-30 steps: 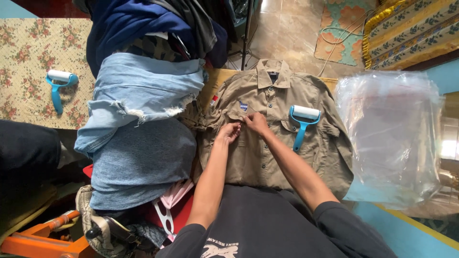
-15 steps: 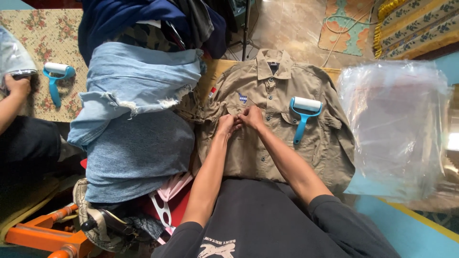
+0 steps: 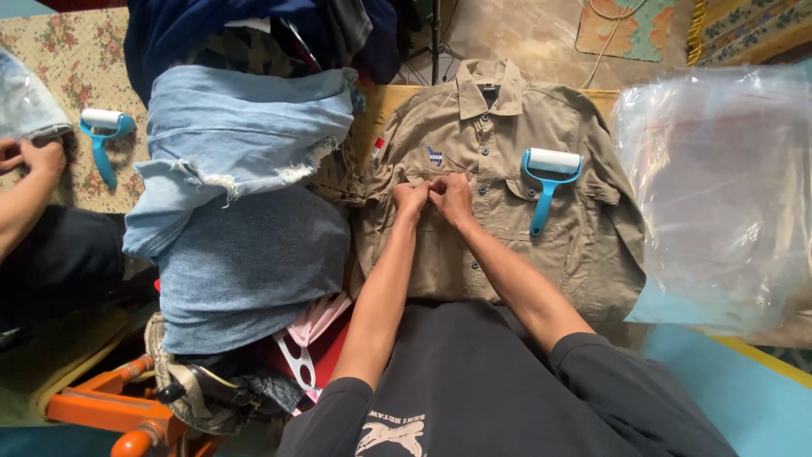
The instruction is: The person lays a beige shirt flat on a wooden table and uses a blue lint roller to remove lint from the collar, chest, sleeves, and body. They repeatedly roll the tool over different sections, occasionally adjusting the shirt to reach new areas.
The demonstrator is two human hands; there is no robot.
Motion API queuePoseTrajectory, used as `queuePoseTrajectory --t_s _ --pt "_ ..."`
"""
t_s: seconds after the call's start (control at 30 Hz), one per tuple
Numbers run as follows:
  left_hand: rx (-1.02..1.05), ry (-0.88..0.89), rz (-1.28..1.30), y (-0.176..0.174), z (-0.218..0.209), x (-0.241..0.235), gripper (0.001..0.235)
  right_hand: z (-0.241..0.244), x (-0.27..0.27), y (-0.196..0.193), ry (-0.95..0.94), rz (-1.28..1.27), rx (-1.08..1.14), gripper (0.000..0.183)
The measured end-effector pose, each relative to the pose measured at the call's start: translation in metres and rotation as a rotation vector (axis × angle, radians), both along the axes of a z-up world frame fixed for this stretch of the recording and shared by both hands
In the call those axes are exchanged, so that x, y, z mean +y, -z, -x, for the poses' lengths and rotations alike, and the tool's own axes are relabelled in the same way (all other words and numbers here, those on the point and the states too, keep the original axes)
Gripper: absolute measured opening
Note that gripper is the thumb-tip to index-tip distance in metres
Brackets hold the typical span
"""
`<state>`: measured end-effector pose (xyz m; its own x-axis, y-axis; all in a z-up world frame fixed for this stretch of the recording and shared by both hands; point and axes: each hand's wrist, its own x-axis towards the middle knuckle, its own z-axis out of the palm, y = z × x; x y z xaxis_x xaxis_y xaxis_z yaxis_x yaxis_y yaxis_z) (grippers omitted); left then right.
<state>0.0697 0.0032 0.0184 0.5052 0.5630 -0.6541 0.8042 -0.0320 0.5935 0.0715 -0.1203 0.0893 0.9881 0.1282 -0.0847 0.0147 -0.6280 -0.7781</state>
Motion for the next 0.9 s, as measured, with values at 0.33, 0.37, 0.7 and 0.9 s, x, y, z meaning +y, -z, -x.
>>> queuePoseTrajectory --t_s 0.33,0.37,0.7,0.9 --pt "-0.066 0.119 -0.023 0.011 0.003 -0.003 0.02 -0.003 -0.012 0.042 -0.075 -0.11 -0.007 0.008" --pt "-0.114 0.068 0.047 0.009 0.005 -0.003 0.023 -0.004 -0.012 0.042 -0.061 -0.098 0.047 0.011" --pt "-0.164 0.119 -0.098 0.016 0.008 0.003 0.017 -0.021 0.006 0.056 -0.016 0.107 0.242 0.017" --pt "-0.067 0.087 0.068 -0.046 -0.005 0.004 0.036 -0.042 0.012 0.065 -0.063 0.238 0.251 0.015"
